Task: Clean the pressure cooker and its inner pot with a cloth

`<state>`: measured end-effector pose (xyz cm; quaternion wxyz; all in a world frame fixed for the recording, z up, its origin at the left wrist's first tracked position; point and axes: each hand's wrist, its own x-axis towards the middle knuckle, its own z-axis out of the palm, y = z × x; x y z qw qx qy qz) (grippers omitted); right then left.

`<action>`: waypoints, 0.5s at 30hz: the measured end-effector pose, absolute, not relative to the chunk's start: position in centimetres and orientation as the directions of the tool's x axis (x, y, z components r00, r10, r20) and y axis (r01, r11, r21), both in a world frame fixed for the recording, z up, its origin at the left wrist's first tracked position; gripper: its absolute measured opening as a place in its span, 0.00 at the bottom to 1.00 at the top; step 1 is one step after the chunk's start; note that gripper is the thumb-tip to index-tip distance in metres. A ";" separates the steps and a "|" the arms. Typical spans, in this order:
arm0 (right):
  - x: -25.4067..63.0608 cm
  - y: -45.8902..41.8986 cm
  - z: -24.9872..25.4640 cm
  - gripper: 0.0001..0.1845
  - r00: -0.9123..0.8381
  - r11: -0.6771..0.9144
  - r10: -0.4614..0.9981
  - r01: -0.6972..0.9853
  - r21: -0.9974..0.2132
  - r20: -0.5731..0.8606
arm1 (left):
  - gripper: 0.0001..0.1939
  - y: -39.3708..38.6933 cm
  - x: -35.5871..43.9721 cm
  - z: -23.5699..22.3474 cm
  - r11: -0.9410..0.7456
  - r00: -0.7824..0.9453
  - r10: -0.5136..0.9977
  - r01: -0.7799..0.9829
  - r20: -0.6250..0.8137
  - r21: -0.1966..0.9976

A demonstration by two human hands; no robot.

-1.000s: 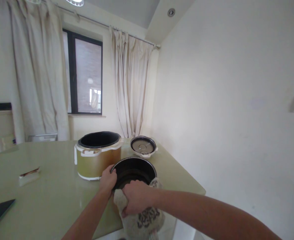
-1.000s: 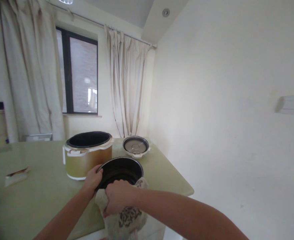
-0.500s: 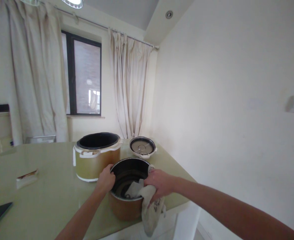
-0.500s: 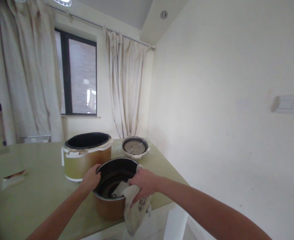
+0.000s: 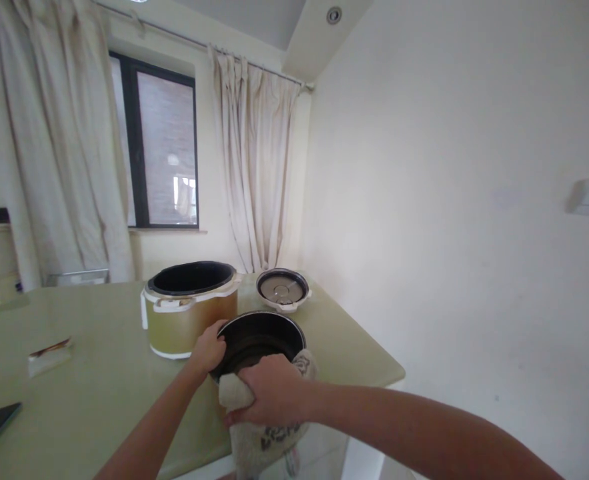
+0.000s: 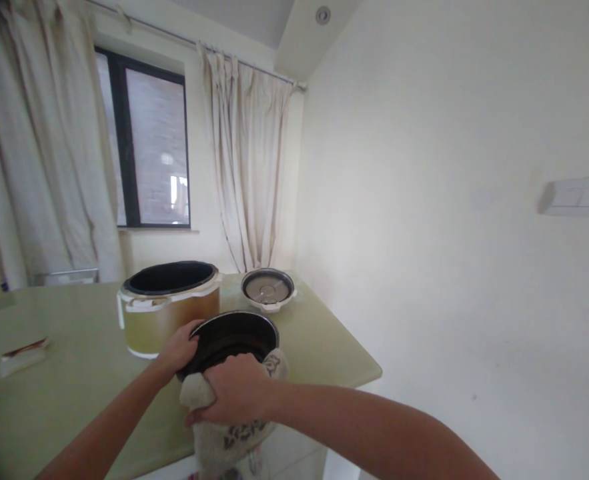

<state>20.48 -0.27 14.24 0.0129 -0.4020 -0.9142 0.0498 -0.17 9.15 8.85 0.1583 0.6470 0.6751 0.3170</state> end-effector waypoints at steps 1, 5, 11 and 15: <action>21.1 -0.1 14.2 0.36 -0.697 0.692 0.717 0.711 -0.123 0.013 | 0.27 9.3 -0.5 8.8 -0.056 -0.097 0.974 0.772 0.204 0.633; 25.0 1.4 14.6 0.30 -0.716 0.684 0.697 0.643 -0.345 0.047 | 0.27 9.5 -1.0 8.6 -0.035 -0.112 0.972 0.797 0.205 0.603; 27.3 5.2 20.0 0.24 -0.051 0.401 0.885 0.586 -0.704 0.463 | 0.29 9.2 -0.2 9.2 -0.022 -0.058 0.989 0.849 0.134 0.528; 25.1 6.7 21.8 0.23 -0.148 0.571 0.793 0.520 -0.635 0.591 | 0.29 9.0 -0.2 9.4 -0.031 -0.048 0.990 0.852 0.136 0.523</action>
